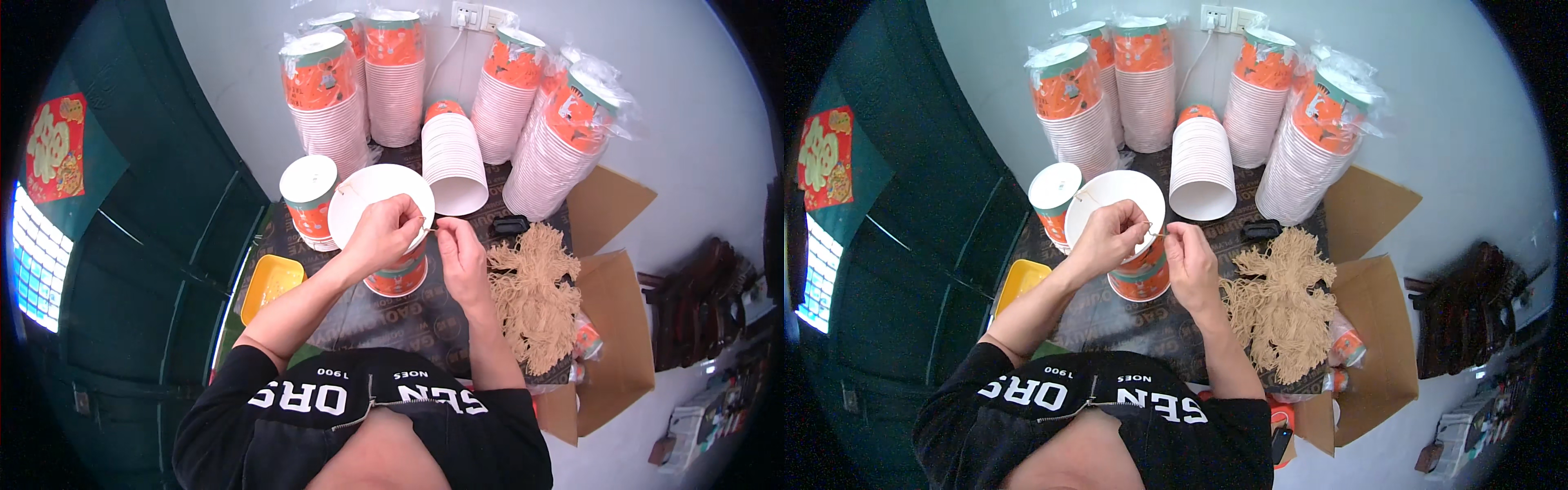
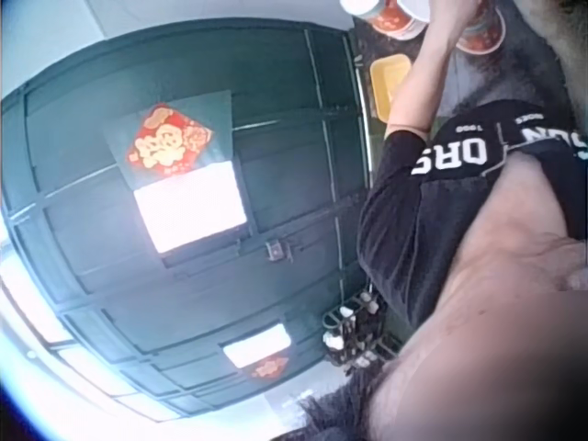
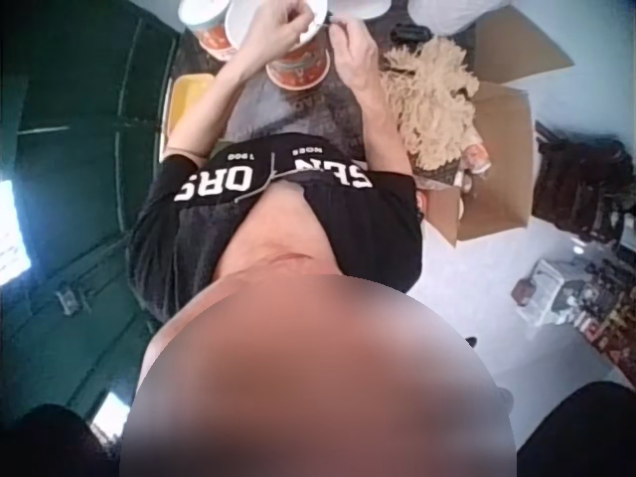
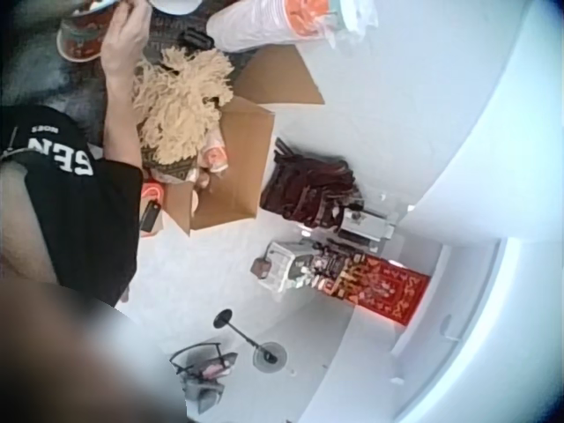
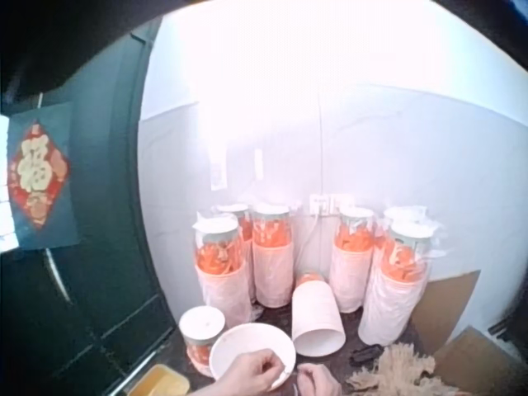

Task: Attaching identification tags or strings to paper bowls in a manufacturing environment.

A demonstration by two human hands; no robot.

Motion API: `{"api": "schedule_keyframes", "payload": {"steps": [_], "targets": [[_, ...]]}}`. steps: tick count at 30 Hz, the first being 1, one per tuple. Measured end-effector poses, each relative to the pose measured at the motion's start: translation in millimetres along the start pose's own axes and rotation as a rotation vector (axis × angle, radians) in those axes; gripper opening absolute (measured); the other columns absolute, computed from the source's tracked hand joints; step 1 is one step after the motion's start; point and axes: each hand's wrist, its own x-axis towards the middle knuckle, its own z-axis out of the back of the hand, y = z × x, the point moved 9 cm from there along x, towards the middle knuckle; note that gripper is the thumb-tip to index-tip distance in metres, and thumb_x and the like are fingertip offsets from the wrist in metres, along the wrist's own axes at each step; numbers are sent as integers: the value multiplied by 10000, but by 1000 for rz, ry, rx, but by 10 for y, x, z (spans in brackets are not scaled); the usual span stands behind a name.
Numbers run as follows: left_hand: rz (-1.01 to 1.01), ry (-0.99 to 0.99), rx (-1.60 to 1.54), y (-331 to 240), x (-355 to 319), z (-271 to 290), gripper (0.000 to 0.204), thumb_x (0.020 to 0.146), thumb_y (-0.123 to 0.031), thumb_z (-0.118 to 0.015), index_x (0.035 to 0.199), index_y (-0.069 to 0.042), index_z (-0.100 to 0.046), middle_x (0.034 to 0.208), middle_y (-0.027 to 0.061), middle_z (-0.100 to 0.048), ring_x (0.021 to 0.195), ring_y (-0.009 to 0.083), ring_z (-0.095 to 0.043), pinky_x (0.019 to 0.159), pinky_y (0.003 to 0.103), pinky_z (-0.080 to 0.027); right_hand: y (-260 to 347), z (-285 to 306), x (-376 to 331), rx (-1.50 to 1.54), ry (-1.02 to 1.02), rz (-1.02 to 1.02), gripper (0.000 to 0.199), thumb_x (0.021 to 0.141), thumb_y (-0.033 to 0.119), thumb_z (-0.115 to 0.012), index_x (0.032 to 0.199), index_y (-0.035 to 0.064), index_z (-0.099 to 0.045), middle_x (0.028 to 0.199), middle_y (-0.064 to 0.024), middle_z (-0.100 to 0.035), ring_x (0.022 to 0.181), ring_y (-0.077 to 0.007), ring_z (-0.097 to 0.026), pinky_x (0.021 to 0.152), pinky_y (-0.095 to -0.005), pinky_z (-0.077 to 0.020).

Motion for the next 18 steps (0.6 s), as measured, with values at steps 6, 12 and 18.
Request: {"api": "schedule_keyframes", "payload": {"steps": [6,12,18], "targets": [[14,4,-23,46,1,-25,110,919,-71,-614,859,21,-618,692,15,-604,581,57,-553,491,229,-447,-80,-67,-22,7,57,-89,85,951,83,-599,955,-2,-605,804,-144,-620,703,-240,-627,637,-356,-490],[109,-24,-54,177,18,44,119,892,-75,-619,838,31,-619,679,64,-628,589,114,-587,524,282,-466,113,-52,-61,-29,32,80,60,900,14,-613,874,-9,-565,761,-162,-600,647,-288,-608,580,-370,-468],[152,2,-55,261,26,56,153,870,-101,-630,826,45,-639,686,109,-662,623,175,-621,582,351,-488,138,-69,-94,56,90,33,56,866,-35,-600,886,-9,-554,762,-130,-591,661,-259,-600,583,-347,-471]]}}
